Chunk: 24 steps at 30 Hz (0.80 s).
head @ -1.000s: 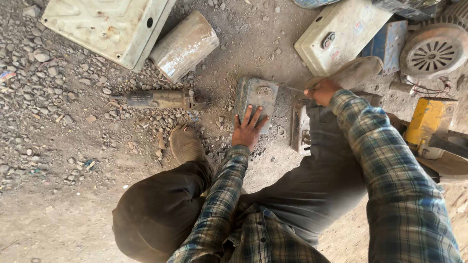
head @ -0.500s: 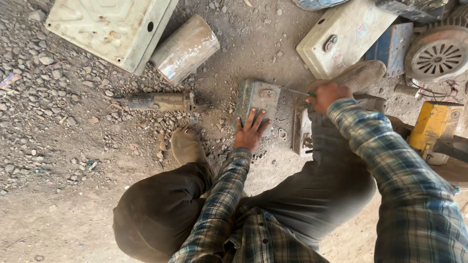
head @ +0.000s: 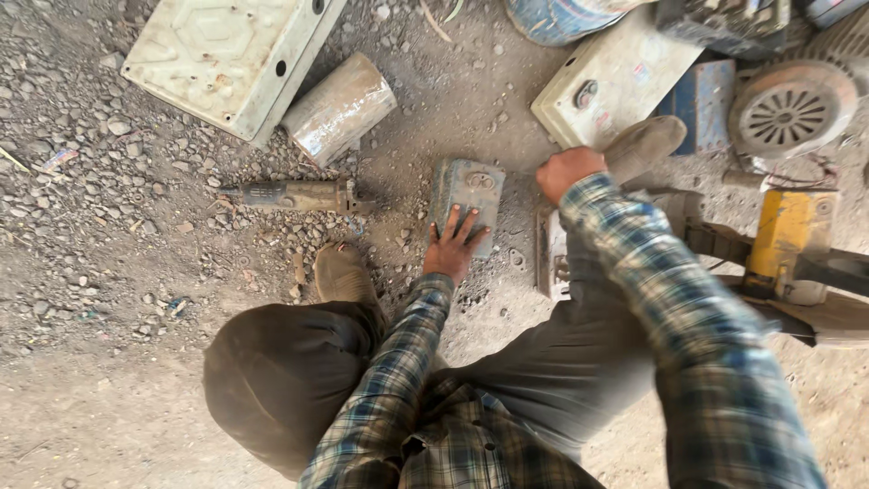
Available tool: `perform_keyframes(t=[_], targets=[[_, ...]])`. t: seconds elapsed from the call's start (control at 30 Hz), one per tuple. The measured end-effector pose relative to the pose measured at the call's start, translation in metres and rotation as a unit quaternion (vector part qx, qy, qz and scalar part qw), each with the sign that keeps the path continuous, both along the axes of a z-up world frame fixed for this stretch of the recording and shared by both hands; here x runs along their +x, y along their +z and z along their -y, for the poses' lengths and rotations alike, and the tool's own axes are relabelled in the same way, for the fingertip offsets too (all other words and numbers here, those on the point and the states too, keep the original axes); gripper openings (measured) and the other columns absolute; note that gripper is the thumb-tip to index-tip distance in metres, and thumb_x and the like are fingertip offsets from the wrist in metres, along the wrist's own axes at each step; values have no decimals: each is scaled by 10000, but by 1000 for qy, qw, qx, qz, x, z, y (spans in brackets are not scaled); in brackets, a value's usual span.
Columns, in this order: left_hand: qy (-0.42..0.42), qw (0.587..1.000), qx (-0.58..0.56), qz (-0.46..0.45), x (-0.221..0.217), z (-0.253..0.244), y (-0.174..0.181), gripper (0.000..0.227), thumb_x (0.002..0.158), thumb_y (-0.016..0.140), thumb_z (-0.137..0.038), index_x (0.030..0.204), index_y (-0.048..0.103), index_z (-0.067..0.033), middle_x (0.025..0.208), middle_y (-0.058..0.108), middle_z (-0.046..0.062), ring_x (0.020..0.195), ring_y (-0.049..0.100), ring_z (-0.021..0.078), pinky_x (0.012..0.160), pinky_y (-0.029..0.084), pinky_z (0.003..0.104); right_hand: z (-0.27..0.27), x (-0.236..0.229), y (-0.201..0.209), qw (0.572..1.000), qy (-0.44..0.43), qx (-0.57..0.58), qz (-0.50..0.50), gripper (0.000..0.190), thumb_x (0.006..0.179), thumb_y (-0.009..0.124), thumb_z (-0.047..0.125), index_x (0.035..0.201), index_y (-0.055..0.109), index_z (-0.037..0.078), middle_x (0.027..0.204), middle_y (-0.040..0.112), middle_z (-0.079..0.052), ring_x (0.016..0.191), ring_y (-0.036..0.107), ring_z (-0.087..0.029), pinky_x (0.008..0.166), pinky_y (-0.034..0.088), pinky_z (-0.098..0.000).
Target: The person sits on the ground and uses a screwdriver to open a small electrical box. They remove the cover, adjust internal components, and then reassemble the box by securing the cover with screws.
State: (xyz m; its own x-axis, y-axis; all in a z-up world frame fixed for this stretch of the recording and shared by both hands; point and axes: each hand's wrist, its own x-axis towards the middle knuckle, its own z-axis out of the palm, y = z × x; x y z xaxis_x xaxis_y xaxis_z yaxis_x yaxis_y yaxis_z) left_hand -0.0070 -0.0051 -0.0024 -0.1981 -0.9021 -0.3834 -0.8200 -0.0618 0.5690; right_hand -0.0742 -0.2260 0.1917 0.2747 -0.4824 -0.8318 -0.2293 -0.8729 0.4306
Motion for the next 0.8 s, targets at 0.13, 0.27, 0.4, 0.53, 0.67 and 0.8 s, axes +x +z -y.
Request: perform_keyframes(t=[0.13, 0.27, 0.4, 0.53, 0.67, 0.8], targets=[[18, 999, -35, 7, 4, 2, -5, 644, 996, 571, -124, 1543, 397, -416, 1723, 16, -58, 1580, -16, 319, 1214, 229, 682, 9, 4, 2, 937, -339, -21, 75, 471, 1007, 603, 455, 1261, 667, 64, 1154, 729, -183, 1070, 705, -346, 887, 590, -472], [7, 999, -38, -5, 1, -4, -8, 666, 994, 543, -111, 1569, 368, -395, 1721, 11, -21, 1570, -11, 330, 1185, 246, 684, 17, -19, -12, 851, -516, -15, 97, 629, 996, 624, 531, 1339, 611, 5, 1247, 706, -221, 1137, 688, -373, 964, 560, -496], [-15, 999, -16, 28, 1, 4, -5, 754, 946, 551, -44, 1570, 347, -415, 1710, -13, -19, 1553, -27, 333, 1184, 234, 674, 25, -17, -27, 928, -356, -70, 86, 628, 980, 632, 569, 1271, 658, 14, 1208, 705, -210, 1087, 689, -374, 897, 559, -500], [8, 1000, -15, -1, 0, -6, 0, 651, 1008, 528, -112, 1560, 359, -413, 1717, 7, -42, 1575, -20, 319, 1211, 233, 686, 5, -23, -20, 965, -244, -37, 86, 428, 1003, 629, 437, 1125, 735, 41, 1055, 763, -175, 936, 760, -326, 762, 632, -465], [-18, 1000, -1, 24, -2, 0, 0, 746, 967, 535, -62, 1579, 321, -431, 1712, -14, -38, 1562, -30, 322, 1199, 218, 668, 2, -27, -5, 988, -124, -22, 92, 258, 1016, 595, 297, 1047, 753, 95, 950, 767, -127, 843, 772, -290, 682, 642, -460], [-6, 1000, -8, 1, 3, 3, 0, 677, 1006, 530, -101, 1568, 324, -418, 1722, -11, -38, 1574, -28, 321, 1200, 219, 684, -2, -37, -13, 997, 0, 36, 63, 258, 991, 608, 292, 1043, 737, 75, 880, 767, -87, 797, 759, -254, 638, 629, -458]])
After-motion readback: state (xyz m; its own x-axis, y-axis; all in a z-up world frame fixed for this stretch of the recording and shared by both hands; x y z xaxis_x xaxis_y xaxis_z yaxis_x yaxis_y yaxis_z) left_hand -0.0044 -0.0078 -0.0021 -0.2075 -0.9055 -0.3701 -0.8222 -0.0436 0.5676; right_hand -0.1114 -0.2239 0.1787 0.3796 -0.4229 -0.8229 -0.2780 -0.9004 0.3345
